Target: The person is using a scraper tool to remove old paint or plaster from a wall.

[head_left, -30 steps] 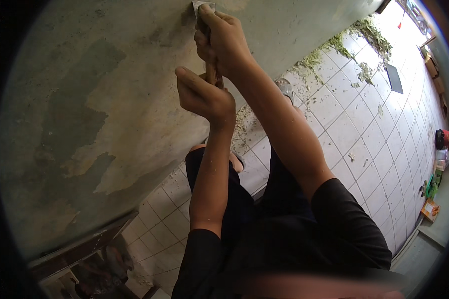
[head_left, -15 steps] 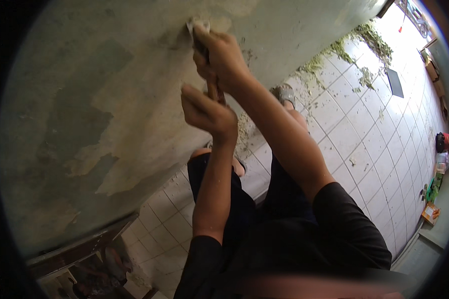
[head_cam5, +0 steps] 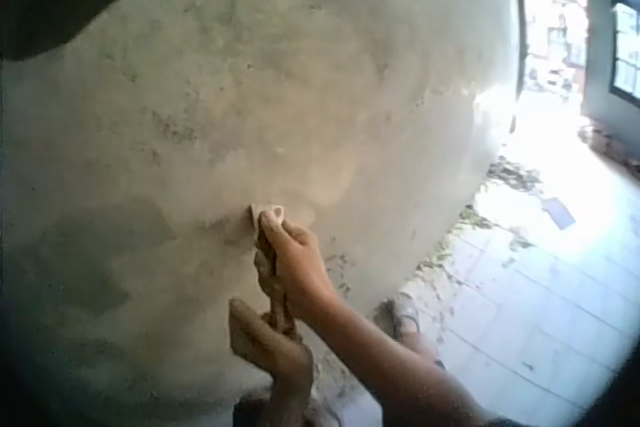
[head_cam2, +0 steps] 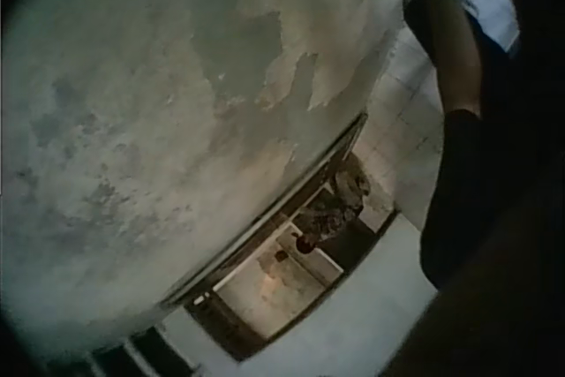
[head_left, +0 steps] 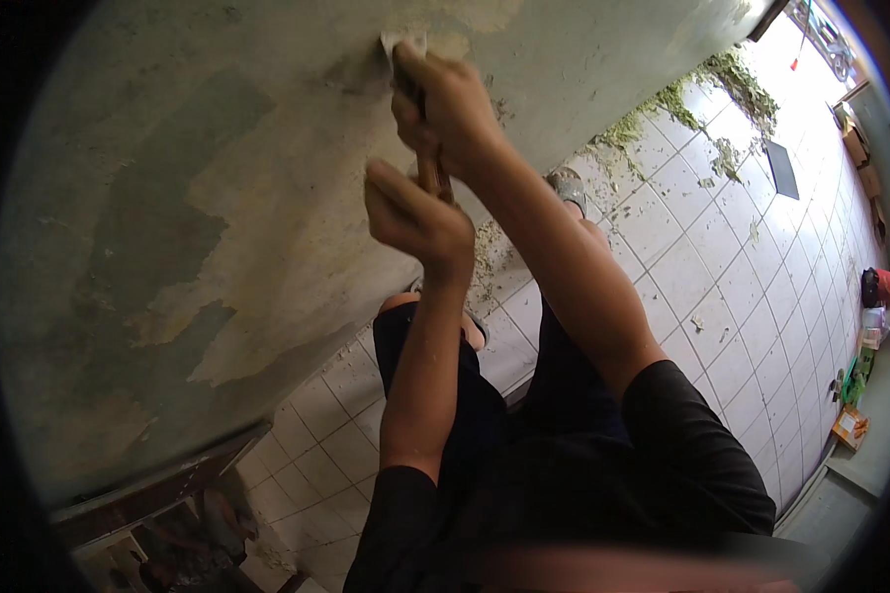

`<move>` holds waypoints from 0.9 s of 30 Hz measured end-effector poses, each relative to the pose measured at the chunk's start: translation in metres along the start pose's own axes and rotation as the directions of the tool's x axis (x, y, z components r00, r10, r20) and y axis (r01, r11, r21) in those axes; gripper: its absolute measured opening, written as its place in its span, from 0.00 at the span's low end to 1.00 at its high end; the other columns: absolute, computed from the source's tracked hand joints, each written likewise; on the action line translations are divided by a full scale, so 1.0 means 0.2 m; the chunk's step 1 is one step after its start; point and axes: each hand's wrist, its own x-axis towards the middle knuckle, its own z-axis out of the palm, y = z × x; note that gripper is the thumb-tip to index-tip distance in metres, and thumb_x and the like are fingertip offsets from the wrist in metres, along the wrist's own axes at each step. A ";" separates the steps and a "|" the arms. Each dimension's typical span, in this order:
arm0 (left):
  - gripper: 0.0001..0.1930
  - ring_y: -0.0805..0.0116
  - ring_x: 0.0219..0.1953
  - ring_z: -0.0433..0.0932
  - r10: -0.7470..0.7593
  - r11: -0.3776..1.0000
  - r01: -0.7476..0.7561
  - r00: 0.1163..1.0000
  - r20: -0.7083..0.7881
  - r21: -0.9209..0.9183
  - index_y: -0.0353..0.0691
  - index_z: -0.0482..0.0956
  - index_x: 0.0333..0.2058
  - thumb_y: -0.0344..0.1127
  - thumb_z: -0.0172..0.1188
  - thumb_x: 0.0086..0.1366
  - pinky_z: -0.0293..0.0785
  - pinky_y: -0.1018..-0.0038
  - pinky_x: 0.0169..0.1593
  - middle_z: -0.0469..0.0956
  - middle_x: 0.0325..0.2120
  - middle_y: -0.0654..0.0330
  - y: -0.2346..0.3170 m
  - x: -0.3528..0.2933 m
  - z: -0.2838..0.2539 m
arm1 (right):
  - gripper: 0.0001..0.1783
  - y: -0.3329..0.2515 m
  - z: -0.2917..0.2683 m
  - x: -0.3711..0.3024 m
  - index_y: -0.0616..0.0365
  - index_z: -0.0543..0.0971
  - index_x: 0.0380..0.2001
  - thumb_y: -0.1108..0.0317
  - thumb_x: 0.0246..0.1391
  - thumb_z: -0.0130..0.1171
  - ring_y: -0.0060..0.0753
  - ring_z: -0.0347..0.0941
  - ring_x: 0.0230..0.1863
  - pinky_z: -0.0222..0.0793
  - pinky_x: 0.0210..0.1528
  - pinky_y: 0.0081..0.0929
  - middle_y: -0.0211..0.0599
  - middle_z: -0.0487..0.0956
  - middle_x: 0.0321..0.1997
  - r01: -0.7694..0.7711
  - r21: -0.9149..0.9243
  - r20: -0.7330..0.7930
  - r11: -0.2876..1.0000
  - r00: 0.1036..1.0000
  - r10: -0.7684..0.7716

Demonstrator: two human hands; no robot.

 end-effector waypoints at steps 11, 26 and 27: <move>0.26 0.81 0.15 0.65 0.079 0.997 -0.079 0.997 -0.004 0.010 0.35 0.65 0.27 0.51 0.44 0.80 0.60 0.80 0.17 0.68 0.14 0.64 0.11 0.05 0.09 | 0.18 -0.15 0.05 0.05 0.56 0.72 0.30 0.56 0.72 0.54 0.20 0.56 0.08 0.51 0.11 0.23 0.30 0.68 0.15 0.059 0.122 0.067 0.991 0.995 -0.068; 0.24 0.79 0.16 0.66 0.054 0.998 -0.053 0.998 0.015 -0.031 0.37 0.65 0.26 0.46 0.44 0.81 0.61 0.78 0.18 0.67 0.15 0.65 0.00 -0.04 0.05 | 0.23 -0.05 -0.04 0.02 0.57 0.72 0.25 0.53 0.71 0.53 0.23 0.61 0.11 0.57 0.14 0.27 0.31 0.70 0.16 0.035 -0.088 -0.012 0.996 0.999 -0.036; 0.24 0.81 0.17 0.66 0.133 0.990 -0.134 0.991 0.024 0.050 0.36 0.65 0.27 0.47 0.44 0.81 0.61 0.82 0.18 0.67 0.16 0.65 0.00 0.01 0.09 | 0.24 -0.10 -0.04 0.06 0.58 0.72 0.24 0.52 0.71 0.53 0.24 0.61 0.12 0.58 0.14 0.28 0.30 0.69 0.15 0.072 0.017 -0.018 0.997 0.997 -0.071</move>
